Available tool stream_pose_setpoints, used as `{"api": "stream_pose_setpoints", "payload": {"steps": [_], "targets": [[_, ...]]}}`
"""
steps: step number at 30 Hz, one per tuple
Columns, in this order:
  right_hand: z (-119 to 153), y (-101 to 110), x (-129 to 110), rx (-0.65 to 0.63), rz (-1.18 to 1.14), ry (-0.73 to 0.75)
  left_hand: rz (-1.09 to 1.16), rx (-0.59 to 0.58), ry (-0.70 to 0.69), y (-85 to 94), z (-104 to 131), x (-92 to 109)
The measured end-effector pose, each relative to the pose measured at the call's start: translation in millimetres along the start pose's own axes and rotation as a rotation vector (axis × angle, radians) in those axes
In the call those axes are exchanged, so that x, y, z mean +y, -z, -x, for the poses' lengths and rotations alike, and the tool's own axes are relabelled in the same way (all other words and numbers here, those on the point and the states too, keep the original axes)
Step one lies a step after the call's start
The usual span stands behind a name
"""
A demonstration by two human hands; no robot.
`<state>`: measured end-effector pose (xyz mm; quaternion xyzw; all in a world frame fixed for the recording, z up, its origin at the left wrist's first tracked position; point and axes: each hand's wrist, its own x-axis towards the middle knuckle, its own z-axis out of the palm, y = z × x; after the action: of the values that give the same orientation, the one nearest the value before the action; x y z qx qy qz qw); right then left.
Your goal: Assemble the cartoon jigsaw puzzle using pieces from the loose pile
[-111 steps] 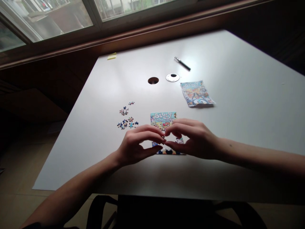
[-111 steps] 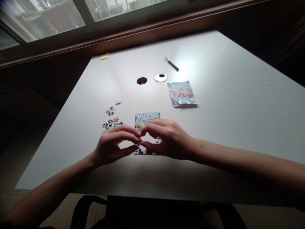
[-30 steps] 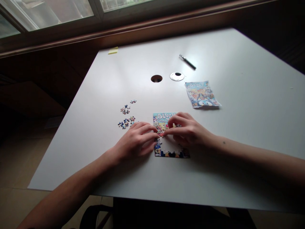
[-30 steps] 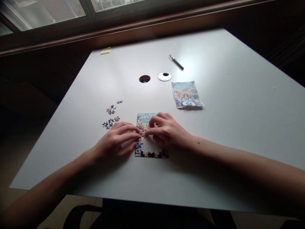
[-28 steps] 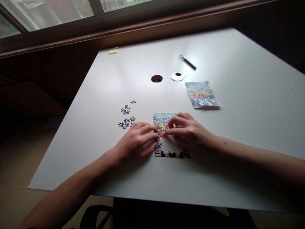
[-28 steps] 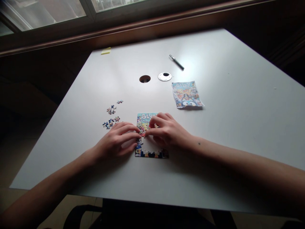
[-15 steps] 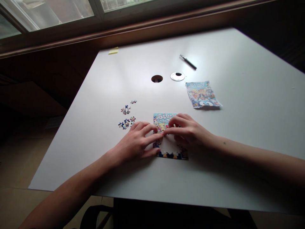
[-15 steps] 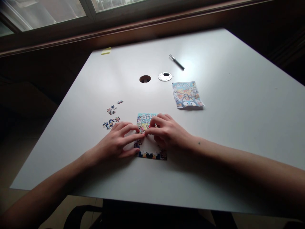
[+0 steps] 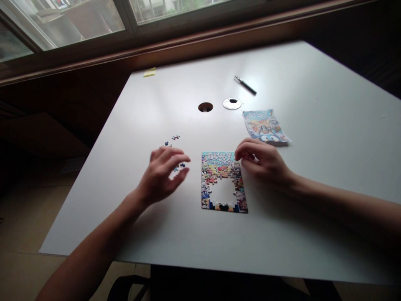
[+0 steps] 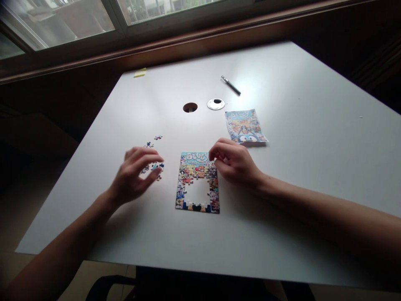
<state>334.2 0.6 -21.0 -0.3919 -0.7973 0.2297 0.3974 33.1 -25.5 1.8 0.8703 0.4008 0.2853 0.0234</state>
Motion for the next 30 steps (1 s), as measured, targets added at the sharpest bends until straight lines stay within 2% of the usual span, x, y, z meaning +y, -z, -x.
{"api": "stream_pose_setpoints", "payload": {"steps": [3, 5, 7, 10, 13, 22, 30], "targets": [[0.3, 4.9, 7.0, -0.025, -0.104, -0.111, -0.146, 0.136, 0.149, 21.0, -1.2, -36.1], [1.3, 6.3, 8.4, -0.031, -0.133, -0.152, -0.197, 0.113, 0.196, 30.0, -0.2, -55.9], [2.3, 6.6, 8.1, -0.041, -0.151, -0.177, -0.211, 0.040, 0.200, 33.3, 1.6, -66.5], [2.8, 6.7, 7.3, -0.055, -0.176, -0.200, -0.183, -0.086, 0.175, 31.0, 3.2, -66.5], [2.6, 6.6, 7.9, -0.060, -0.176, -0.200, -0.151, -0.137, 0.158, 27.6, 3.0, -60.2], [3.2, 6.7, 6.2, -0.079, -0.199, -0.232, -0.086, -0.176, 0.128, 23.8, 4.1, -60.7], [3.4, 6.8, 4.9, -0.099, -0.257, -0.259, -0.035, -0.139, 0.075, 23.6, 5.1, -60.9]]}}
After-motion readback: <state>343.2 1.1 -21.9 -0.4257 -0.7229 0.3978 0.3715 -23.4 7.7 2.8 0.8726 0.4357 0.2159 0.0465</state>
